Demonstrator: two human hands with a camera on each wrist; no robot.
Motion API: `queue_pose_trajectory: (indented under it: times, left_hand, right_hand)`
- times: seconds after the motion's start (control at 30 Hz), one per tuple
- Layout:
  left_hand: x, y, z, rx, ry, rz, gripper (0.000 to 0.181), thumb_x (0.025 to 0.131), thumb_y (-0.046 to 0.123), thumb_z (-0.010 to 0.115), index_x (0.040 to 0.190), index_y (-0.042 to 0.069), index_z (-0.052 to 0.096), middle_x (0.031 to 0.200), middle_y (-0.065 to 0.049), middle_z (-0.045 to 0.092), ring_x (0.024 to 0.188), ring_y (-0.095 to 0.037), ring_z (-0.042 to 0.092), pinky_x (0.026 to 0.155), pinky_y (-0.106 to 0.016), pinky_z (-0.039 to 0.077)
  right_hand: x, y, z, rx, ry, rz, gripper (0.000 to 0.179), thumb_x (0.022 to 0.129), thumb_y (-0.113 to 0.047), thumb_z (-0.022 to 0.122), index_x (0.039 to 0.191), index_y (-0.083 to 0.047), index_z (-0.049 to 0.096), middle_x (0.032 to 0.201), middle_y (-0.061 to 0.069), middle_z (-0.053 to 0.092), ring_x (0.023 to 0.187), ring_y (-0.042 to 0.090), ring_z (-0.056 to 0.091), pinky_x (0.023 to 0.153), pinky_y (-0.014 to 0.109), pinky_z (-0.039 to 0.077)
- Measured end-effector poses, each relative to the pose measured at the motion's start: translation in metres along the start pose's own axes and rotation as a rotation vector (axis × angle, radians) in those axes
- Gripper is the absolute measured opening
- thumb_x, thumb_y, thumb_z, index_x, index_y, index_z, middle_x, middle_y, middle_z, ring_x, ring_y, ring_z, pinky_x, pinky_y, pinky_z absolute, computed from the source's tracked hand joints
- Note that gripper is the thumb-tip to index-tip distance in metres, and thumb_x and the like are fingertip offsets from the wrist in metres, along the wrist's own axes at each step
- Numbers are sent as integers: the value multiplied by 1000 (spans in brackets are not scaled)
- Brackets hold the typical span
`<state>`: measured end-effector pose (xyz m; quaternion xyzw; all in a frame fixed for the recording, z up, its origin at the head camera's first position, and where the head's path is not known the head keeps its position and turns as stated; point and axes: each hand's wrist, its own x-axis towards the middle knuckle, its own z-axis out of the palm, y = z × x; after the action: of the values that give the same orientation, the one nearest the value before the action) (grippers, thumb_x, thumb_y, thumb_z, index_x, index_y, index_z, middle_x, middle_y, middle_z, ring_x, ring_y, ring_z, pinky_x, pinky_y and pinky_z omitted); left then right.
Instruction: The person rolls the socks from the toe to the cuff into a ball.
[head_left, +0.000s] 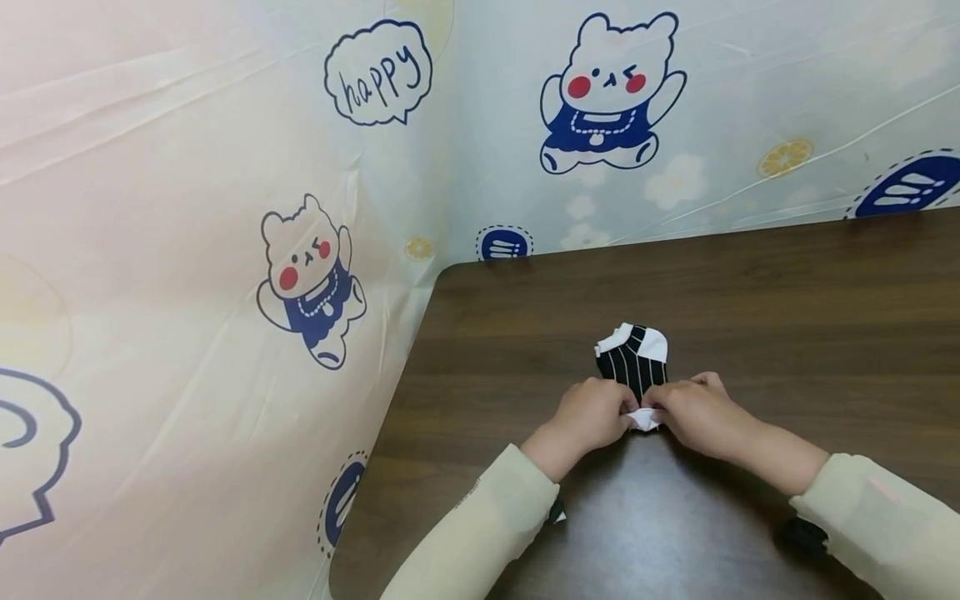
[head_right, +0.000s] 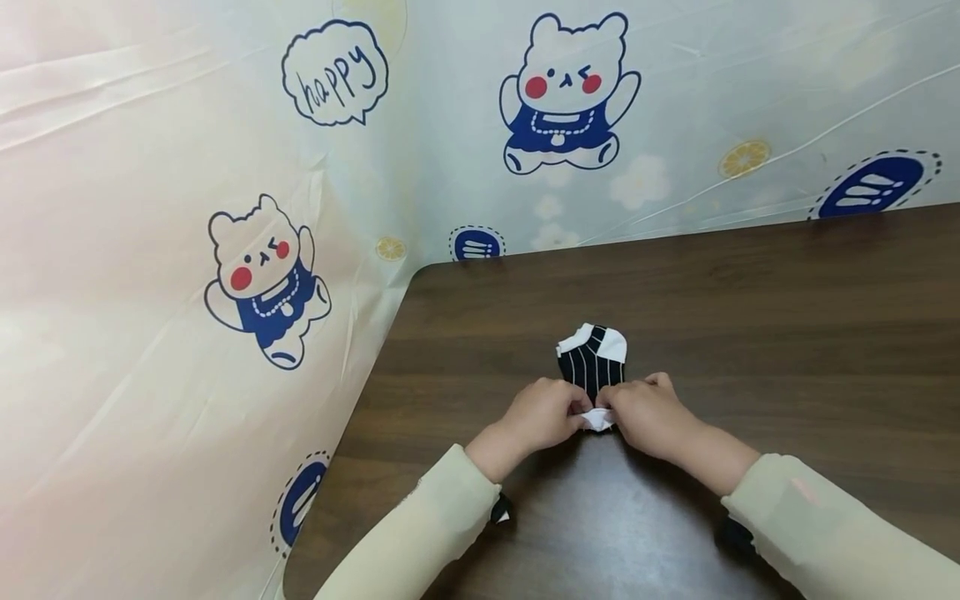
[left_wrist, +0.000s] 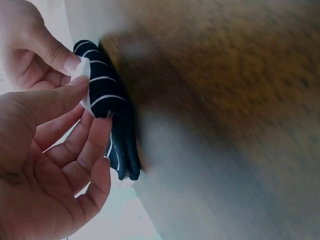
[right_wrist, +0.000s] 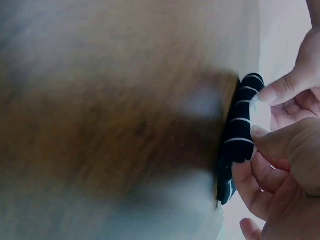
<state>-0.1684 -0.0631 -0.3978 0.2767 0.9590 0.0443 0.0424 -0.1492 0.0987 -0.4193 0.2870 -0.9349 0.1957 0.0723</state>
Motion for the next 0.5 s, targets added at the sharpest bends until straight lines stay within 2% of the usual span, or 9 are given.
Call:
queue_pose_trajectory:
  times: [0.27, 0.5]
  left_hand:
    - [9, -1, 3, -70, -75, -37, 4, 75, 28, 65, 79, 27, 67, 73, 16, 58, 66, -4, 52, 55, -20, 39]
    - [16, -4, -1, -116, -156, -35, 5, 77, 24, 64, 80, 22, 67, 70, 15, 55, 67, -3, 50, 60, -15, 37]
  right_hand:
    - [1, 5, -2, 45, 64, 22, 14, 68, -13, 70, 74, -20, 59, 66, -15, 57, 63, 7, 56, 59, 38, 31]
    - [-3, 4, -2, -41, 187, -97, 16, 66, -16, 71, 72, -20, 57, 69, -12, 52, 62, 5, 50, 63, 37, 34]
